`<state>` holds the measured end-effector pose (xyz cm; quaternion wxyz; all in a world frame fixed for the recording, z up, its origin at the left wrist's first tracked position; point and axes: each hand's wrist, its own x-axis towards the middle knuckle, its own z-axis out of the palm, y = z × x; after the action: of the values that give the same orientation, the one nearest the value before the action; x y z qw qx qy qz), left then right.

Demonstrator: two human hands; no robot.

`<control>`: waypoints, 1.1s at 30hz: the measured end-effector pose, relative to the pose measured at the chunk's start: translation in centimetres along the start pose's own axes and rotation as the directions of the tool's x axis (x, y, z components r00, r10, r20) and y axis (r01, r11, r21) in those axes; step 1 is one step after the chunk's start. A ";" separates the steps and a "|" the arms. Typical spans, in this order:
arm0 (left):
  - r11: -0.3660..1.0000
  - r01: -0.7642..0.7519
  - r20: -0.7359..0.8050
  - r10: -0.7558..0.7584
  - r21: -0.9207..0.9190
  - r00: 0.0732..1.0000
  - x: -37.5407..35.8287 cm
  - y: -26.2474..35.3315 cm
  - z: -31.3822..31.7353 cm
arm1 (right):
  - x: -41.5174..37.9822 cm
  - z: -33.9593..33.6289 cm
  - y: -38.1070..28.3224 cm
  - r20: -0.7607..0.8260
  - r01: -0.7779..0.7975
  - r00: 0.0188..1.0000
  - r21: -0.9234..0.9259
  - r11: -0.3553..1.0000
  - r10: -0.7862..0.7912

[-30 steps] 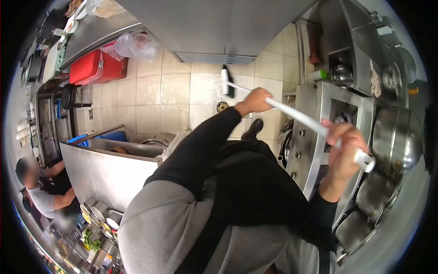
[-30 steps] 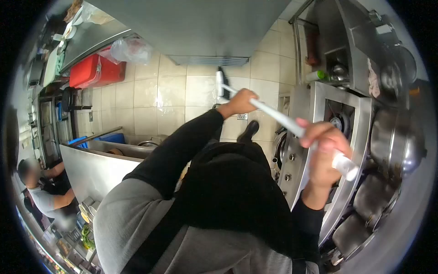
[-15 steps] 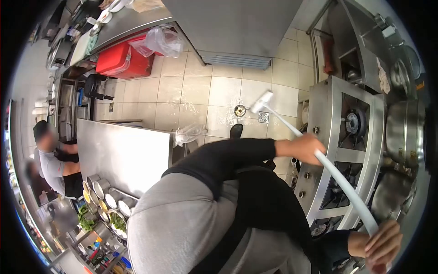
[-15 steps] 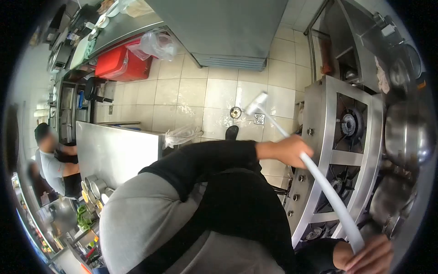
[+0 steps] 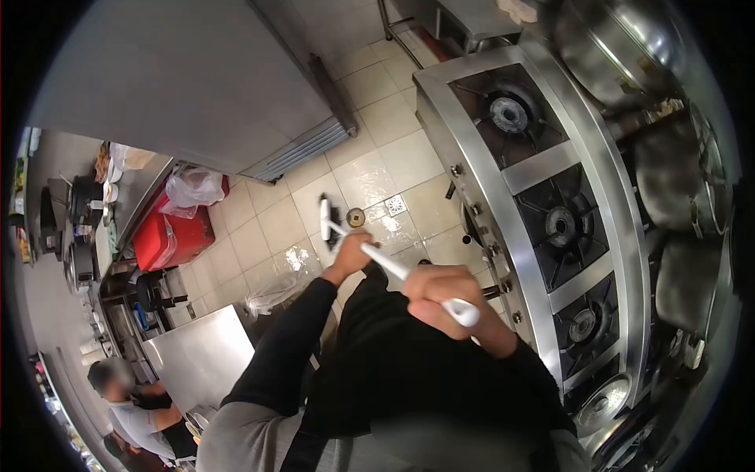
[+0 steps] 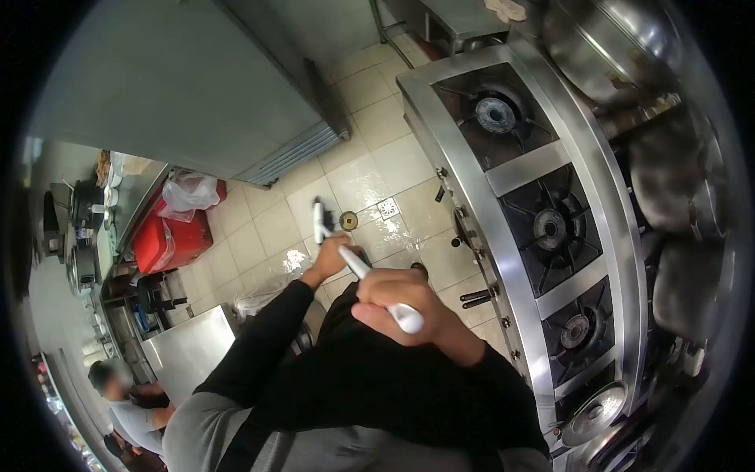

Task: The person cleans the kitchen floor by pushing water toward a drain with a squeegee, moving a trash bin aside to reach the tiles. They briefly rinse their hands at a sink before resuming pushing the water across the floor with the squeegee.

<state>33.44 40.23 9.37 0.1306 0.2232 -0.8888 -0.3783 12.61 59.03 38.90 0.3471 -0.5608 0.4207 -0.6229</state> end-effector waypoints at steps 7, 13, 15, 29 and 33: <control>0.973 0.229 -0.095 -0.226 0.022 0.970 2.4 5.6 -0.1 | -3.5 -5.6 -1.8 -0.157 -0.144 0.978 -0.019 0.989 0.139; 0.923 -0.295 0.089 0.325 -0.249 0.942 10.3 20.0 0.6 | 3.1 -10.0 -17.1 0.149 0.212 0.970 -0.151 0.965 -0.190; 0.899 -0.271 0.100 0.322 -0.344 0.941 11.1 19.9 1.0 | 5.1 -5.8 -17.6 0.089 0.167 0.985 -0.317 0.933 -0.147; 0.965 0.248 -0.394 -0.260 -0.082 0.882 -6.6 -18.3 -20.7 | 19.8 22.5 9.3 -0.134 -0.173 0.975 0.043 0.984 0.177; 0.783 0.621 -0.454 -0.569 -0.044 0.686 -13.7 -25.0 -27.6 | 22.6 32.2 16.7 -0.127 -0.288 0.946 0.087 0.954 0.298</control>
<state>63.81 14.69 9.05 0.1865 0.5866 -0.7337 -0.2878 40.91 27.48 33.42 0.4245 -0.4352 0.5012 -0.6158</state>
